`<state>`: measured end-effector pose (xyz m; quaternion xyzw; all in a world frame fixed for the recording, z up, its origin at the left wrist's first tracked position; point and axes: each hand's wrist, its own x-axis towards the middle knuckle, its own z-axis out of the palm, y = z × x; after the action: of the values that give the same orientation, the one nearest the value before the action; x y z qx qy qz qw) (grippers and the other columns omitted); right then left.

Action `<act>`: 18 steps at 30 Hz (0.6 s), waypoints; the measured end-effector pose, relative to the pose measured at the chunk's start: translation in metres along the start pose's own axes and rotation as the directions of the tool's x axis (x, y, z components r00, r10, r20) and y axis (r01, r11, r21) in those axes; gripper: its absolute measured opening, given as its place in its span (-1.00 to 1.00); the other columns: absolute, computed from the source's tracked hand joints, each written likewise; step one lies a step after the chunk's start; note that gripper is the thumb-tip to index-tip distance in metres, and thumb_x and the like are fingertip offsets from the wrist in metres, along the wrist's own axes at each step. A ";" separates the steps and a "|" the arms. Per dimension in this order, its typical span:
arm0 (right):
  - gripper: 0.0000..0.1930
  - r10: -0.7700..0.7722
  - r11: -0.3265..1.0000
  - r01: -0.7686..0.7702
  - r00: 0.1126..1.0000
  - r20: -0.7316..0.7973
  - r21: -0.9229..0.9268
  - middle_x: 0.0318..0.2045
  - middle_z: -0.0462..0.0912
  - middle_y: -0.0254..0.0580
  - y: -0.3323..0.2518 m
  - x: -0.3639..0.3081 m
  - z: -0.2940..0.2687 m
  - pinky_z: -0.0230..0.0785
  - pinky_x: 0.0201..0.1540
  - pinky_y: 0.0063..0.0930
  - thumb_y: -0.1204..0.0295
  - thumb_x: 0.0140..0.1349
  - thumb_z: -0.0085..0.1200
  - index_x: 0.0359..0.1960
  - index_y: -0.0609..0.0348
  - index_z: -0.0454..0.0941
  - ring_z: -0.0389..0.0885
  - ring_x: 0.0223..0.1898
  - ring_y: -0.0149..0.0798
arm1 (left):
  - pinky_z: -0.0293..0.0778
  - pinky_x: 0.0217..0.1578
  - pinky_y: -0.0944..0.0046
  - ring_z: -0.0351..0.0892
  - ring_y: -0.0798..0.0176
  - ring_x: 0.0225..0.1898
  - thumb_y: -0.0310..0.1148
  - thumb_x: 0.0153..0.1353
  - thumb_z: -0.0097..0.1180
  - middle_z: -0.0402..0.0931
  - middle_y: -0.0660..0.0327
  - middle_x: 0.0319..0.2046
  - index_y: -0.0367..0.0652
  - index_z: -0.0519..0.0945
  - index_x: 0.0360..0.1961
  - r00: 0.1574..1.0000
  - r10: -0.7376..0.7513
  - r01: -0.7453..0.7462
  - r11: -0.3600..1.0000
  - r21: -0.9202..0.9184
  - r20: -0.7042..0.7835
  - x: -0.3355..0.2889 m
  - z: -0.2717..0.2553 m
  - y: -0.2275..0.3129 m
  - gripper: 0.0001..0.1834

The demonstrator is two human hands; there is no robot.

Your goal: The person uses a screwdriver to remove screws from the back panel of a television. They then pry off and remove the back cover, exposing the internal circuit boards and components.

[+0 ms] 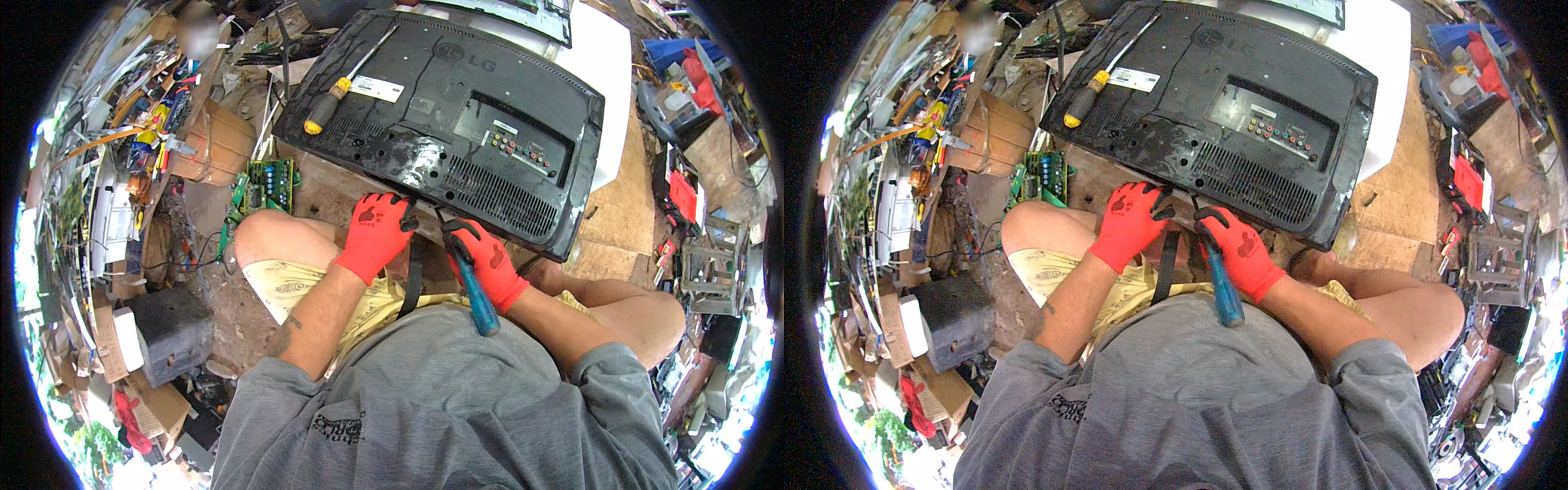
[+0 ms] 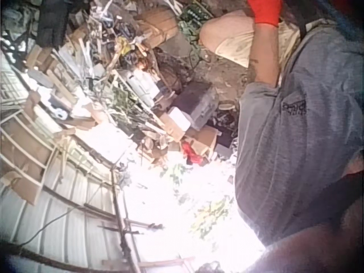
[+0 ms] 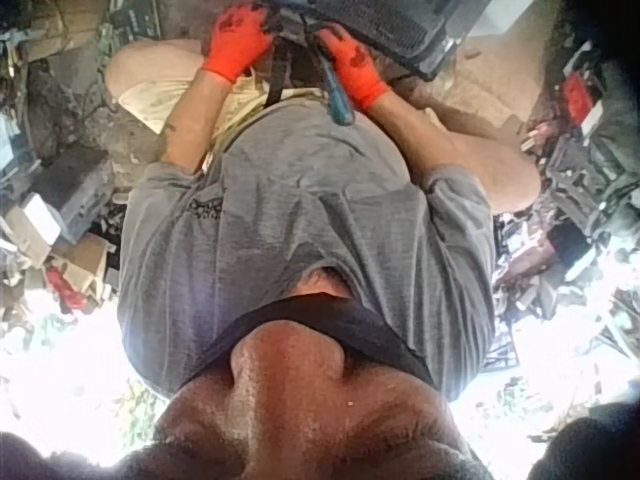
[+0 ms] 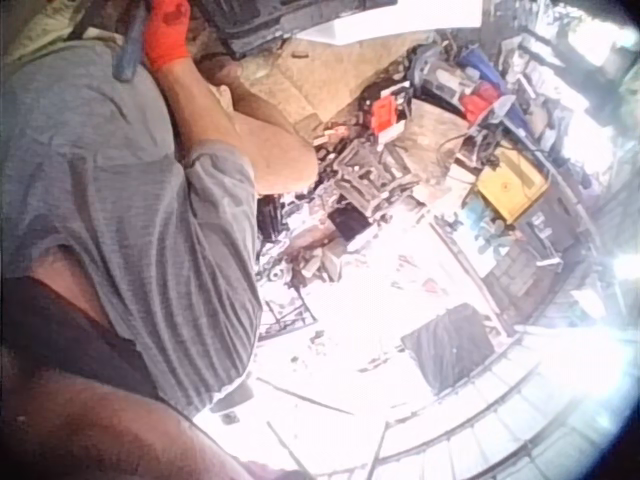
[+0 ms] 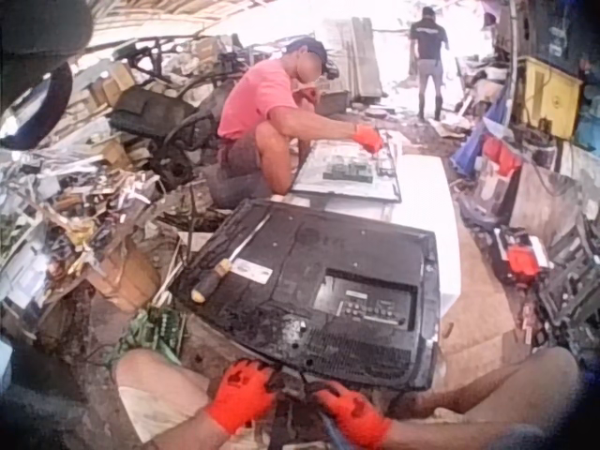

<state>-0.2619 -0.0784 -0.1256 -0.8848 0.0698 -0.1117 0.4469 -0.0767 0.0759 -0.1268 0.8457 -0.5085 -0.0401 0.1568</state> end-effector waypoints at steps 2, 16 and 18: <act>-0.58 -0.018 1.000 0.018 1.000 -0.002 -0.010 0.05 0.50 0.15 -0.004 0.001 0.001 0.49 -0.03 -0.09 0.53 0.02 0.18 -0.01 0.17 0.49 0.56 -0.03 0.25 | 0.39 0.05 -0.02 0.53 -0.05 -0.06 -0.17 0.00 0.33 0.58 0.07 -0.17 -0.10 0.64 -0.04 1.000 -0.005 0.005 1.000 0.002 -0.007 -0.002 0.001 -0.001 -0.53; -0.63 -0.076 0.990 0.086 0.992 -0.102 0.107 -0.12 0.58 0.05 0.011 0.001 0.016 0.50 -0.08 -0.15 0.58 -0.01 0.25 -0.11 0.19 0.51 0.58 -0.09 0.18 | 0.40 0.05 -0.03 0.49 -0.11 -0.01 -0.20 0.03 0.33 0.56 0.06 -0.09 -0.03 0.64 0.00 0.999 -0.051 0.051 0.999 -0.012 0.003 -0.002 0.003 0.000 -0.54; -0.64 -0.098 0.989 0.109 0.990 -0.106 0.100 -0.13 0.59 0.04 0.014 0.000 0.016 0.50 -0.08 -0.15 0.58 -0.01 0.25 -0.12 0.19 0.52 0.58 -0.09 0.17 | 0.41 0.05 -0.02 0.50 -0.11 -0.02 -0.21 0.02 0.33 0.57 0.06 -0.10 -0.03 0.64 -0.01 0.999 -0.043 0.043 0.999 -0.030 0.010 0.000 0.001 0.002 -0.55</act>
<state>-0.2582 -0.0745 -0.1464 -0.8557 0.0402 -0.1826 0.4826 -0.0783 0.0746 -0.1274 0.8538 -0.4901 -0.0551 0.1665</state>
